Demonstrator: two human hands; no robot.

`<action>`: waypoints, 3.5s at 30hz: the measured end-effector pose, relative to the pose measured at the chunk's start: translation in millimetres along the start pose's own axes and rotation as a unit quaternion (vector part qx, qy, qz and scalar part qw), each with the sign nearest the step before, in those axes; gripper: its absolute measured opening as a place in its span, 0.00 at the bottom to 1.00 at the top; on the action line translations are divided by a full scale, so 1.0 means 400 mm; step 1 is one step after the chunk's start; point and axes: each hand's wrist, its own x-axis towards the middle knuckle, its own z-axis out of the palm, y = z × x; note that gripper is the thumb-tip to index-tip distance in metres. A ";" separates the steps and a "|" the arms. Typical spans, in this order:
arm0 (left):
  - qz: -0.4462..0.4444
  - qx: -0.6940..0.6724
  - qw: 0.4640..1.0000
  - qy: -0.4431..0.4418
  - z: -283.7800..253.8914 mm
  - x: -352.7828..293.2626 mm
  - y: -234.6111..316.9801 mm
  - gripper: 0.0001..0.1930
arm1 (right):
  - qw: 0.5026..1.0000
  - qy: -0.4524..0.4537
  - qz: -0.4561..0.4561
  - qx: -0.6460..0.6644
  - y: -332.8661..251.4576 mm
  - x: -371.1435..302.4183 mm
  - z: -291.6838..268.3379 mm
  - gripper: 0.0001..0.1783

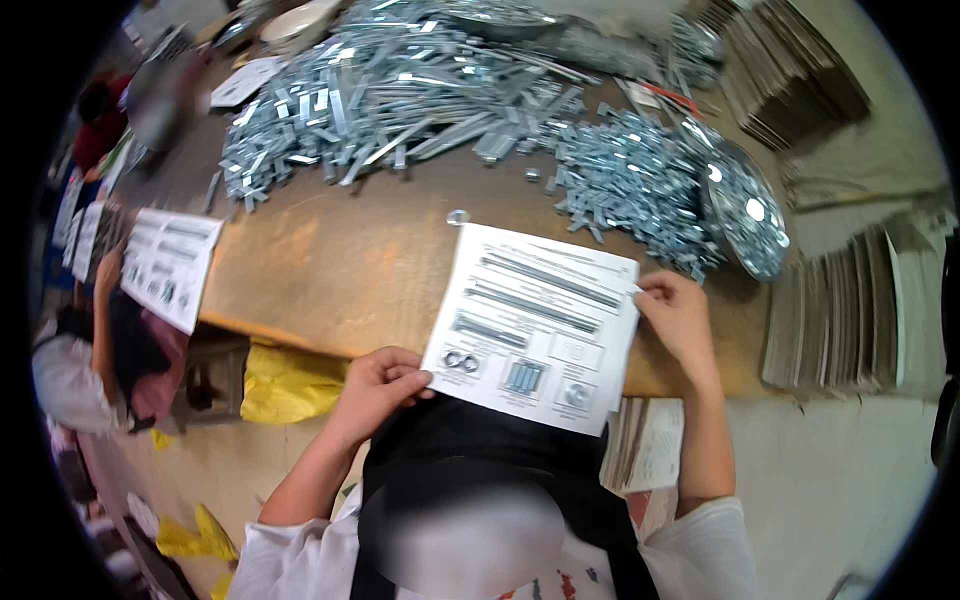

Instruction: The person assembles hardware kits by picking bolts, nuts, and washers from piles on a table and placing them into designated slots on printed cardboard sheets. The person repeats this process for multiple sheets, organizing the fasteners into the kit layout.

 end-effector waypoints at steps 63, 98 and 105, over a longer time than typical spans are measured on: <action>0.360 0.088 0.928 -0.048 0.169 0.138 0.229 0.10 | 0.863 0.216 0.096 -0.447 0.410 0.139 -0.331 0.16; 0.343 0.368 0.864 -0.023 0.078 0.325 0.205 0.10 | 0.981 0.030 0.027 0.190 -0.041 -0.018 0.132 0.20; 0.299 0.352 0.885 -0.056 0.070 0.325 0.213 0.13 | 0.983 0.114 -0.137 -0.041 -0.001 -0.029 0.096 0.12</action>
